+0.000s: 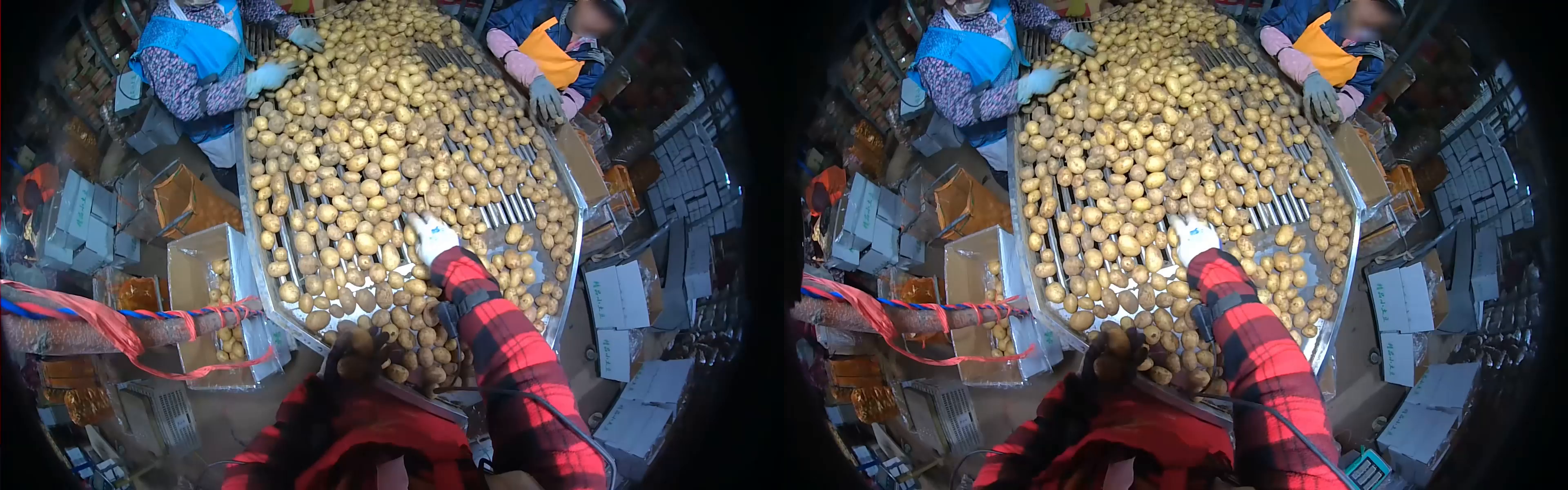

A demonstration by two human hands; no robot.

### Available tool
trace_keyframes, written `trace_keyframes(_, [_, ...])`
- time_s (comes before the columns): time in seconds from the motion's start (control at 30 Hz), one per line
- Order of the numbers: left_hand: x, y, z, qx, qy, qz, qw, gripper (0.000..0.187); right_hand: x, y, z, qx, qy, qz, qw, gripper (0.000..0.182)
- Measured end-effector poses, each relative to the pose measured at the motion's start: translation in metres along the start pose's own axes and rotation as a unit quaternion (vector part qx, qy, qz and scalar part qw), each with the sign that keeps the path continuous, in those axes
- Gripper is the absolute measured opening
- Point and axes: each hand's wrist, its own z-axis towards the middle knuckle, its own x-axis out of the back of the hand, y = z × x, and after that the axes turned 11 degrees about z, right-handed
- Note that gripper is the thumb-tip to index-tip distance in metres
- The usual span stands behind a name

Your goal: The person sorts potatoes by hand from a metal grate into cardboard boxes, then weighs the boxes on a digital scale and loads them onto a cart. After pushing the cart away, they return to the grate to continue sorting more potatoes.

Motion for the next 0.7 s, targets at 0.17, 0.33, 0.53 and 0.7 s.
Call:
trace_keyframes(0.17, [0.008, -0.003, 0.0, 0.024, 0.006, 0.098, 0.995, 0.069, -0.016, -0.012, 0.038, -0.068, -0.125, -0.054, 0.988, 0.05])
trace_keyframes(0.33, [-0.015, 0.009, -0.009, -0.041, 0.015, 0.088, 0.995, 0.053, 0.042, -0.051, -0.027, -0.154, -0.059, 0.269, 0.949, 0.042])
trace_keyframes(0.53, [-0.018, 0.039, 0.018, -0.132, 0.084, 0.066, 0.985, 0.048, -0.01, -0.057, -0.057, 0.164, -0.001, 0.175, 0.971, 0.047])
trace_keyframes(0.7, [-0.01, 0.042, 0.016, -0.1, 0.033, 0.108, 0.989, 0.039, -0.054, -0.055, 0.037, -0.008, -0.039, 0.033, 0.999, 0.055])
